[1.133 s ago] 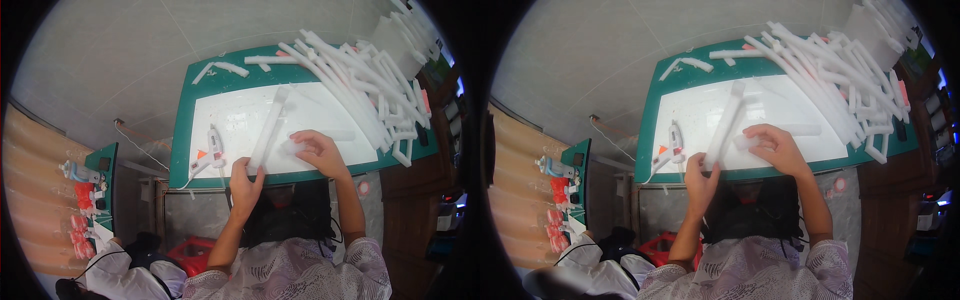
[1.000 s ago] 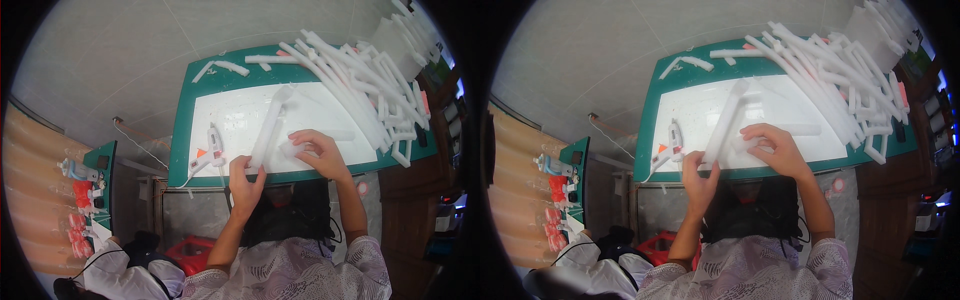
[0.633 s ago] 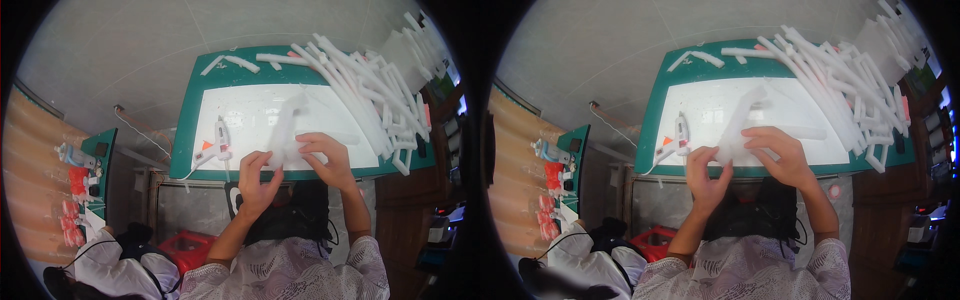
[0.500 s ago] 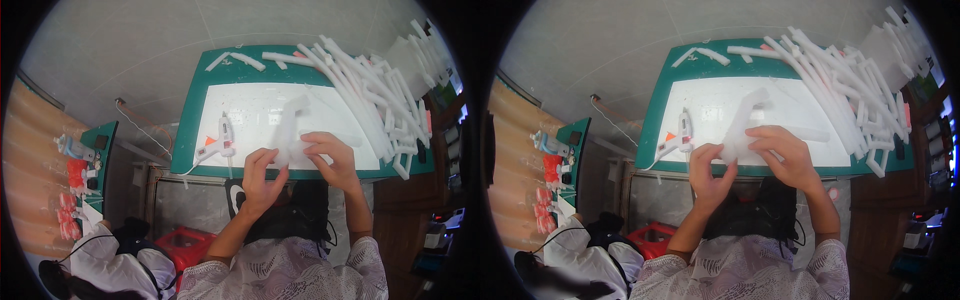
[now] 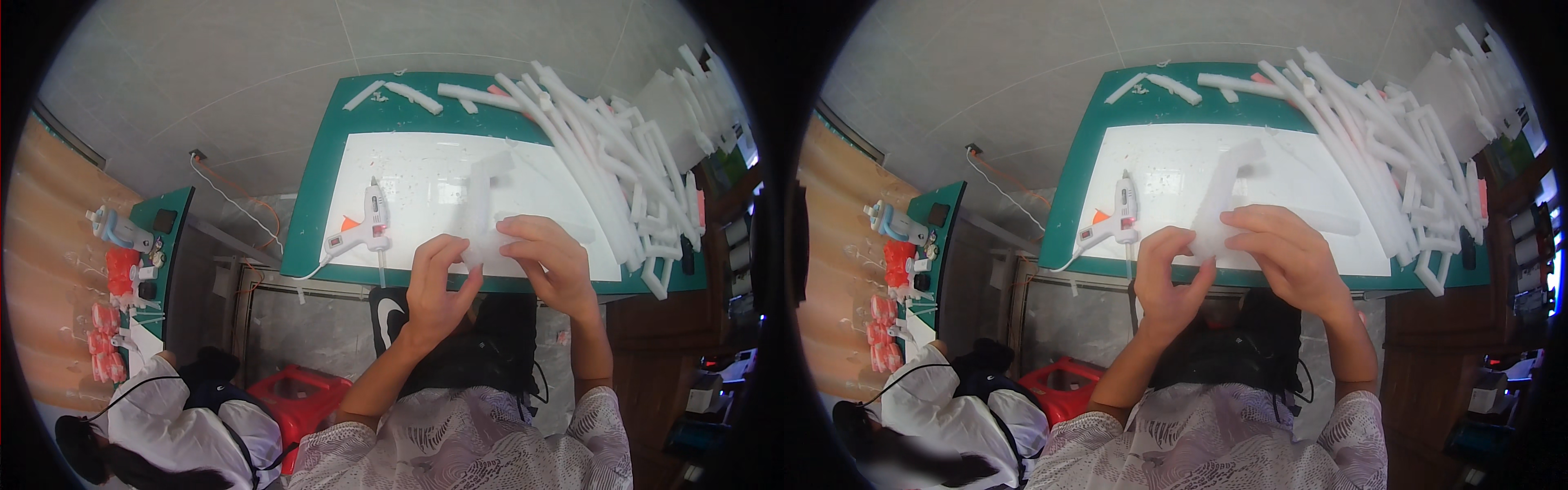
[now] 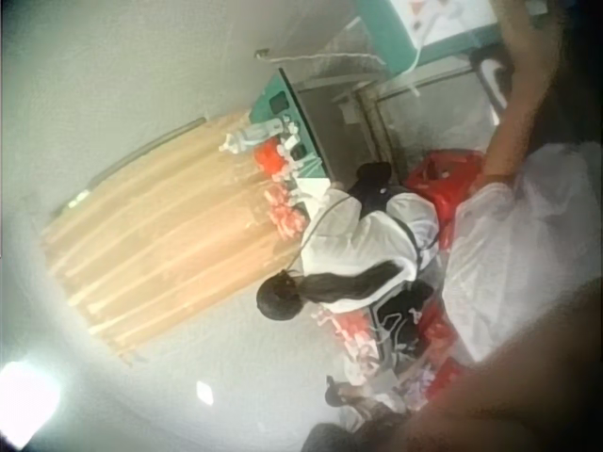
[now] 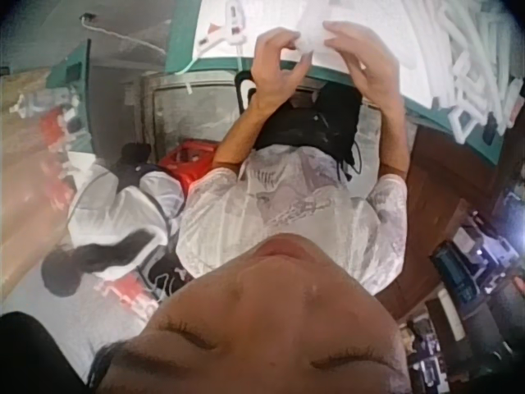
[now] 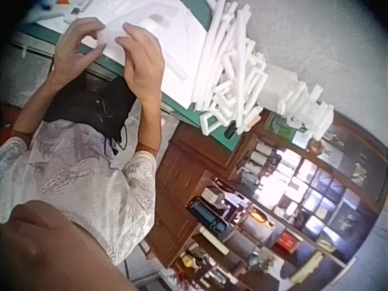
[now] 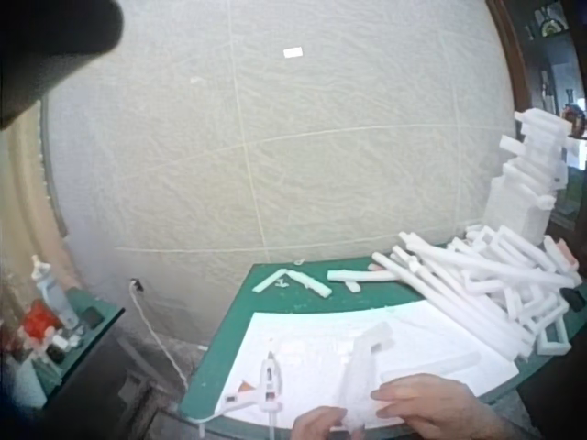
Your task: Gluing rectangular foam pieces together using a hot glue gun to assemble a structure.
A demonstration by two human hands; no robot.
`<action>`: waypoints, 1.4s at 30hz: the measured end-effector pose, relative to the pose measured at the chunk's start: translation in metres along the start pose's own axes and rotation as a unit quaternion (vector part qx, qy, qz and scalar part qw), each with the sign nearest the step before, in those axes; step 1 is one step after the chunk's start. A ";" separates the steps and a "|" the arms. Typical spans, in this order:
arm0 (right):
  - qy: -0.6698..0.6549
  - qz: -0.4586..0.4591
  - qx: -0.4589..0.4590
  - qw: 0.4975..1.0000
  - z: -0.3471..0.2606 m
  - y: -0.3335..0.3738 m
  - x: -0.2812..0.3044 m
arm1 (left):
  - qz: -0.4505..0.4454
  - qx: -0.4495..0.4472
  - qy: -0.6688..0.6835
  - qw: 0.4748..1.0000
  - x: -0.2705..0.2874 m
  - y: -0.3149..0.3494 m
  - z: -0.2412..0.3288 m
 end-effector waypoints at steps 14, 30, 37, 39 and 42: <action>0.044 -0.014 0.027 0.999 -0.007 0.004 -0.002 | -0.005 -0.008 -0.008 1.000 -0.004 0.000 0.005; 0.041 -0.018 0.023 0.999 -0.003 0.006 -0.008 | -0.014 -0.005 -0.017 1.000 -0.005 0.001 0.003; 0.034 -0.018 0.018 0.999 -0.001 0.006 -0.009 | -0.017 -0.006 -0.014 1.000 -0.004 0.001 0.002; 0.034 -0.019 0.019 0.999 -0.001 0.006 -0.010 | -0.017 -0.005 -0.014 1.000 -0.004 0.001 0.002; 0.035 -0.023 0.014 0.999 0.000 0.005 -0.012 | -0.017 -0.011 -0.019 1.000 -0.003 0.000 0.003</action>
Point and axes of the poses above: each hand's wrist, its own y-axis away from the middle knuckle, its own x-axis out of the back of the hand, z = x × y, the point moved 10 cm from there along -y, towards the middle knuckle, and after that the axes turned 7 degrees about -x, right-handed, at the moved point
